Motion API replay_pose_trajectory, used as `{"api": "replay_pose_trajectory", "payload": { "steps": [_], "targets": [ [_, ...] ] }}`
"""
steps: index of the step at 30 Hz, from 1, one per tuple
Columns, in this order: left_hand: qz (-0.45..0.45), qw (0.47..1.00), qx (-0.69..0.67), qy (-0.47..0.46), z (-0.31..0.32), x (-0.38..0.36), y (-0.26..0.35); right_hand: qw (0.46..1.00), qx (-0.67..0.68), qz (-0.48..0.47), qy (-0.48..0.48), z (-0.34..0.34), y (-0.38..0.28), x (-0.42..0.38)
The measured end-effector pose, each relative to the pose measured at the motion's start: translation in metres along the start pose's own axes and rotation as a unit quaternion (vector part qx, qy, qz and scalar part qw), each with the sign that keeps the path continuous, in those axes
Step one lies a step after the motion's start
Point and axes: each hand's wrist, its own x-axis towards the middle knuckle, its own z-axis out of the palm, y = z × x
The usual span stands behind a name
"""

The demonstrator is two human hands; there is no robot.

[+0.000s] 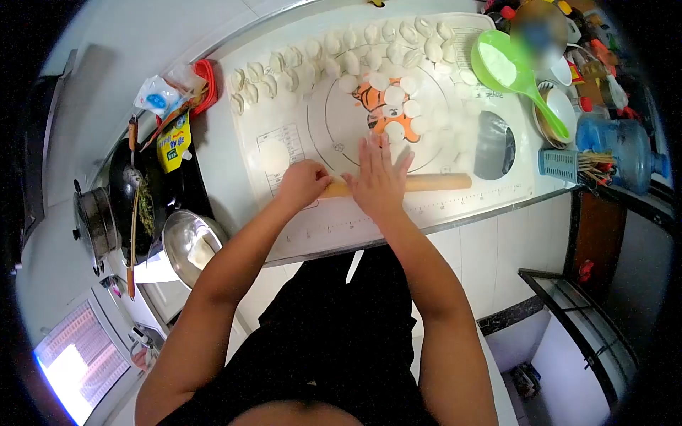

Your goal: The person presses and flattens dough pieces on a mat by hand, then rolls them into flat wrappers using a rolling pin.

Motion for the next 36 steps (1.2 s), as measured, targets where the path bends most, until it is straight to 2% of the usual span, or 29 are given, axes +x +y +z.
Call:
{"api": "replay_pose_trajectory", "payload": {
  "steps": [2, 4, 5, 7, 8, 9, 11, 14, 16, 17, 19, 21, 23, 25, 26, 27, 28, 29, 32, 34, 36],
  "targets": [
    [0.008, 1.0, 0.028, 0.001, -0.002, 0.001, 0.0, 1.0, -0.014, 0.0, -0.016, -0.01, 0.0, -0.013],
    [-0.034, 0.999, 0.004, 0.014, 0.001, -0.005, -0.017, 0.989, 0.028, -0.018, -0.141, -0.025, -0.004, -0.066],
    [-0.04, 0.999, 0.004, 0.015, -0.002, -0.001, -0.019, 0.989, 0.031, -0.023, -0.143, -0.023, -0.004, -0.055],
    [0.0, 0.999, -0.033, -0.029, 0.0, 0.0, -0.015, 0.997, -0.002, -0.031, -0.075, -0.021, -0.003, -0.027],
    [0.0, 0.999, -0.032, -0.025, 0.002, 0.003, -0.009, 0.999, 0.025, -0.041, -0.02, -0.003, 0.004, -0.005],
    [0.031, 0.999, -0.007, -0.011, 0.002, 0.01, -0.004, 0.999, 0.025, -0.044, -0.012, -0.004, 0.006, 0.003],
    [0.061, 0.998, 0.019, -0.004, -0.002, 0.01, -0.004, 0.998, 0.012, -0.032, -0.05, -0.007, 0.004, 0.004],
    [0.043, 0.999, 0.017, 0.006, 0.004, 0.007, -0.024, 0.993, 0.035, -0.06, -0.096, -0.023, 0.001, -0.071],
    [0.004, 0.994, -0.103, 0.028, 0.005, -0.005, -0.036, 0.994, 0.018, -0.056, -0.089, -0.023, 0.0, -0.052],
    [0.0, 0.995, -0.103, 0.021, 0.008, -0.009, -0.035, 0.996, -0.001, -0.049, -0.079, -0.02, 0.0, -0.039],
    [0.041, 0.999, -0.032, 0.012, -0.001, 0.0, -0.02, 0.998, 0.031, -0.05, -0.037, -0.003, 0.005, -0.003],
    [0.028, 1.0, 0.011, -0.002, -0.001, -0.002, -0.018, 0.999, -0.006, -0.043, -0.022, -0.001, 0.004, 0.005],
    [0.02, 0.999, 0.047, -0.006, 0.003, -0.001, -0.021, 0.996, 0.028, -0.045, -0.078, -0.017, 0.0, -0.043],
    [-0.048, 0.992, -0.11, 0.031, 0.001, -0.015, -0.035, 0.992, 0.038, -0.058, -0.101, -0.028, -0.002, -0.054],
    [-0.029, 0.998, -0.054, -0.008, 0.003, -0.016, -0.043, 0.995, 0.014, -0.046, -0.092, -0.022, -0.001, -0.049],
    [-0.038, 0.998, -0.055, -0.02, 0.003, -0.022, -0.039, 0.996, -0.011, -0.032, -0.087, -0.02, -0.004, -0.042],
    [-0.005, 1.0, -0.019, -0.006, 0.0, -0.018, -0.031, 0.999, 0.004, -0.042, -0.032, -0.009, 0.0, -0.019],
    [0.031, 0.999, 0.019, 0.016, -0.004, -0.008, -0.023, 0.999, 0.003, -0.046, -0.024, -0.004, 0.002, -0.006],
    [-0.013, 0.999, -0.011, 0.031, 0.002, -0.01, -0.029, 0.999, -0.015, -0.031, -0.014, -0.008, 0.001, -0.017],
    [-0.037, 0.998, -0.012, 0.04, -0.001, -0.006, -0.039, 0.991, 0.028, -0.024, -0.132, -0.022, -0.004, -0.07],
    [-0.054, 0.996, -0.068, -0.019, 0.001, -0.019, -0.052, 0.994, 0.02, -0.016, -0.11, -0.025, -0.01, -0.046]
  ]
}}
